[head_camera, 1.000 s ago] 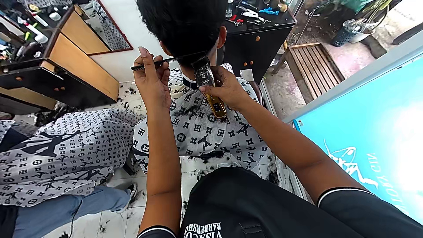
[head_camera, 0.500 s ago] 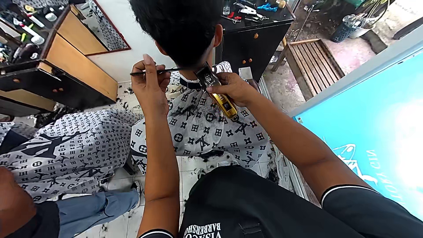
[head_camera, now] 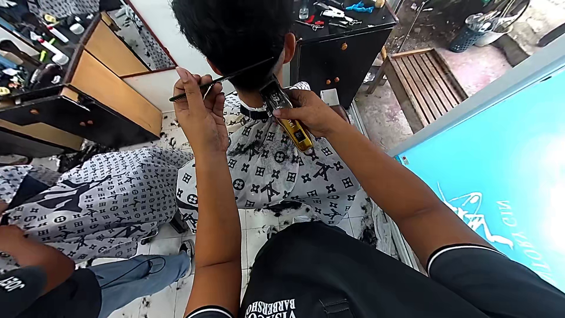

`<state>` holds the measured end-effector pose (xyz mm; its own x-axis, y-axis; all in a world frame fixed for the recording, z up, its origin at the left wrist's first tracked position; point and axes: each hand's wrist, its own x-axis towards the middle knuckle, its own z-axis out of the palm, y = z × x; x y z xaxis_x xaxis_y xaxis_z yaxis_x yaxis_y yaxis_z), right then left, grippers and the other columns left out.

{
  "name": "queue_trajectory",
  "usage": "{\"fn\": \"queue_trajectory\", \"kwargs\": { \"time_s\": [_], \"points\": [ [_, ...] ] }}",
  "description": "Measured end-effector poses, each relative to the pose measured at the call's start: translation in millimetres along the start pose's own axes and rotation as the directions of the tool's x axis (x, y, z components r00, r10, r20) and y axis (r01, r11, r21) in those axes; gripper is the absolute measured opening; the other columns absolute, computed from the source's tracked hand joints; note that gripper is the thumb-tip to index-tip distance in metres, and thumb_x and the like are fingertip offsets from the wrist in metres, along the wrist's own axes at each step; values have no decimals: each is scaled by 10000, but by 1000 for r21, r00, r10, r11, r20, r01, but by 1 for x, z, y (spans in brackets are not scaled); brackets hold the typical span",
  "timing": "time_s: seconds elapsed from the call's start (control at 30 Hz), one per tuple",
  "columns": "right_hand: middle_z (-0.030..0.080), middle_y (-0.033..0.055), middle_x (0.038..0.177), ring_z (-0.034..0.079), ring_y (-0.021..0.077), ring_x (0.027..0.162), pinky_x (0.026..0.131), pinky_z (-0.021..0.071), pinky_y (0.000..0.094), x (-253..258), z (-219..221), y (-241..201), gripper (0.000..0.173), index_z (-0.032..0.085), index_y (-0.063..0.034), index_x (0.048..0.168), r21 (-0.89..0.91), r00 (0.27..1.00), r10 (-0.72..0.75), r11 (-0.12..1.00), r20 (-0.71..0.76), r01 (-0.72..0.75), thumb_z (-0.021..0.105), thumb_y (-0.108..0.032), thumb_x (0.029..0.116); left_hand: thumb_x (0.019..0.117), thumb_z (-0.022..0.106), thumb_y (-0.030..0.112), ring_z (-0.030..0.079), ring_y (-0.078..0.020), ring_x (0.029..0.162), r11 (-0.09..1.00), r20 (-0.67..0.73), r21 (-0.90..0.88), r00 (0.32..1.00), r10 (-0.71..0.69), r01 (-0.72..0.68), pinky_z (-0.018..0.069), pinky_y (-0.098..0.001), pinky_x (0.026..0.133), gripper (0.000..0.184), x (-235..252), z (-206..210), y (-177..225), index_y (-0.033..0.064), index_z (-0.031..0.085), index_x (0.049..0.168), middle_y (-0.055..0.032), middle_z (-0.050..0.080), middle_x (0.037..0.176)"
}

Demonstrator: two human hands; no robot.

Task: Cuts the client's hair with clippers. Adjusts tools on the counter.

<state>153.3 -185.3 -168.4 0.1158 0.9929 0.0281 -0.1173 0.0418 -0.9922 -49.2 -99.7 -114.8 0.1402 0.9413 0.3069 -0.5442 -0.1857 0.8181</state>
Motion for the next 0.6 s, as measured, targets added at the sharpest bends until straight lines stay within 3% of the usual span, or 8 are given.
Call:
{"fn": "queue_trajectory", "kwargs": {
  "time_s": [0.03,0.1,0.17,0.23,0.37,0.5,0.6],
  "points": [
    [670,140,1171,697,179,988,867,606,339,1,0,1,554,514,36,1361,-52,998,-69,996,4,69,768,-93,887,1125,413,249,707,-94,828,1000,-5,1,1000,-1,1,605,-234,749,172,0,0,-1,140,521,1046,2,680,899],
    [667,129,1186,686,153,1016,900,590,313,1,1,0,595,501,35,1372,-88,994,-108,990,23,110,785,-95,867,1124,416,255,704,-95,830,1000,-3,4,1000,-3,3,604,-234,747,172,0,0,-2,142,521,1050,2,674,906],
    [686,122,1056,707,174,862,784,621,340,-1,0,-3,449,538,30,1293,7,999,13,1000,36,-13,741,-71,905,1124,417,256,703,-93,832,1000,3,13,1000,2,-2,604,-231,745,166,1,-1,-1,142,514,1051,3,672,914],
    [690,127,1000,717,207,812,738,634,374,-1,-1,-3,356,553,23,1244,68,995,91,993,35,-94,705,-85,941,1123,421,251,705,-92,827,1000,1,20,1000,6,-6,606,-232,746,163,0,-1,0,140,516,1053,1,678,914],
    [666,131,1177,686,153,1006,895,589,310,2,3,-2,573,501,40,1363,-56,994,-106,993,18,107,775,-66,871,1123,422,247,707,-95,830,1000,-15,17,1000,-8,8,606,-235,750,159,0,-1,-2,141,518,1051,3,678,909],
    [688,132,1022,713,200,824,738,634,368,1,2,-3,374,559,31,1254,62,998,59,996,18,-60,717,-65,929,1119,436,252,708,-90,836,1000,-15,15,1000,-9,9,606,-231,744,165,1,-1,-1,141,528,1039,4,681,916],
    [672,135,1143,698,178,959,860,608,344,3,2,0,540,514,41,1348,-7,995,-94,996,27,94,762,-60,879,1119,438,253,705,-84,837,1000,-12,12,1000,-13,13,603,-220,744,153,0,-1,-2,144,518,1047,5,678,917]
  ]
}}
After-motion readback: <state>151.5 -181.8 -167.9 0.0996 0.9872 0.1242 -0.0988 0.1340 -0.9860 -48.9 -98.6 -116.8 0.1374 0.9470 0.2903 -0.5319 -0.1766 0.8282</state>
